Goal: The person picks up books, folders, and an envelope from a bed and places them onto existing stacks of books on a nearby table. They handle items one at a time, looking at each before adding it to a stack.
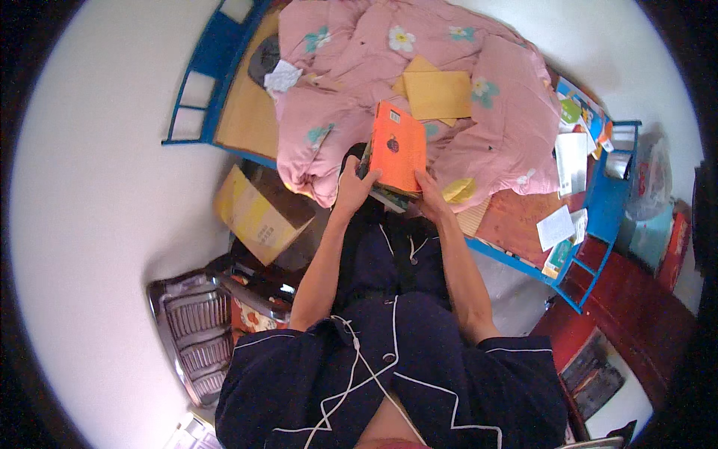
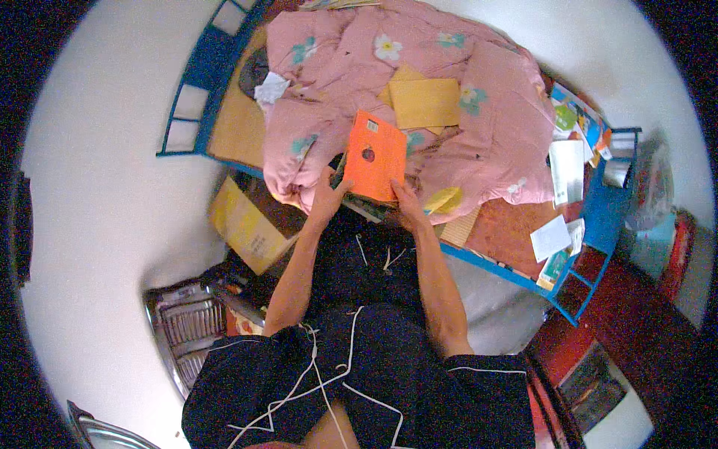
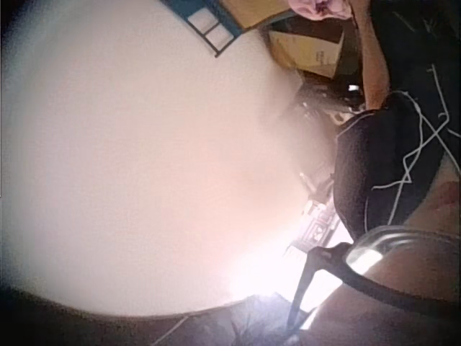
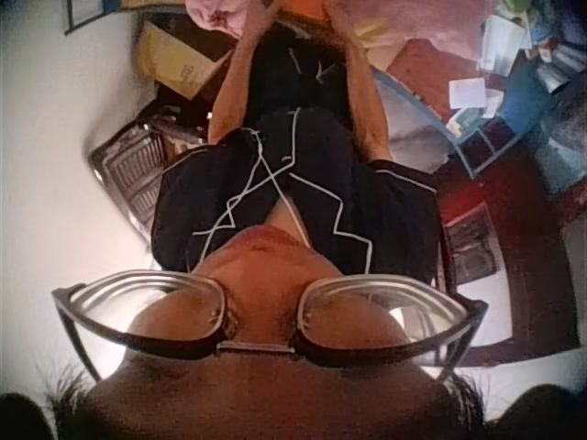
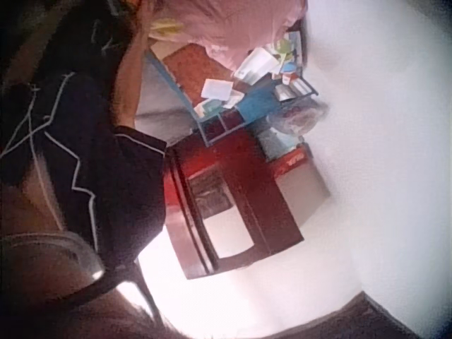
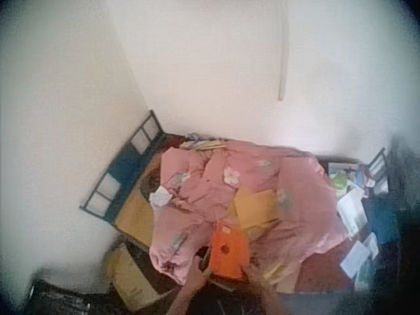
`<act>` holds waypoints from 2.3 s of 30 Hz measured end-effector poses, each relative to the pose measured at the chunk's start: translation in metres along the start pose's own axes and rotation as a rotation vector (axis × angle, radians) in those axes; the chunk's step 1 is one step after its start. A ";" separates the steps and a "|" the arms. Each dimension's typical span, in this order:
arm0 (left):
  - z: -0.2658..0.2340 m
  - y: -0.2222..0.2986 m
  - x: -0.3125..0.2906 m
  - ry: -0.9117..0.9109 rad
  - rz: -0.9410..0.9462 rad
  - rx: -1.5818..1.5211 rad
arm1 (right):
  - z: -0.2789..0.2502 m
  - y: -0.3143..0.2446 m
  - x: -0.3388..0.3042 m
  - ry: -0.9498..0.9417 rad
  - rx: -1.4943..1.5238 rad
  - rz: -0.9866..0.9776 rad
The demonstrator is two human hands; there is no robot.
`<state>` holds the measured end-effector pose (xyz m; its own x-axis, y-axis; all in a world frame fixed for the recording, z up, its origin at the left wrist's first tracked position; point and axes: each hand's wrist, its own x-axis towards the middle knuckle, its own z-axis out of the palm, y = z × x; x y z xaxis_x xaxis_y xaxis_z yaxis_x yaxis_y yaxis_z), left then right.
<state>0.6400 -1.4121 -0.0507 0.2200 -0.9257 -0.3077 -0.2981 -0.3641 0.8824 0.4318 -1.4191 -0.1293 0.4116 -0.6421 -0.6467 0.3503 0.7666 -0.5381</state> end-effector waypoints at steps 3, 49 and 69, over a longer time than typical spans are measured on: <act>-0.014 -0.010 -0.020 0.095 -0.060 0.025 | 0.020 0.016 -0.008 -0.051 0.030 0.010; 0.050 -0.045 -0.192 -1.596 -0.491 -0.149 | 0.173 0.279 -0.285 1.363 0.306 -0.982; 0.064 -0.158 -0.557 -2.330 -0.124 0.657 | 0.263 0.550 -0.448 1.912 1.132 -1.288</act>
<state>0.5051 -0.8451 -0.0411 -0.5560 0.6943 -0.4570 -0.5972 0.0488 0.8006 0.6614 -0.7109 0.0064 -0.7642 0.5685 -0.3045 0.0464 -0.4225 -0.9052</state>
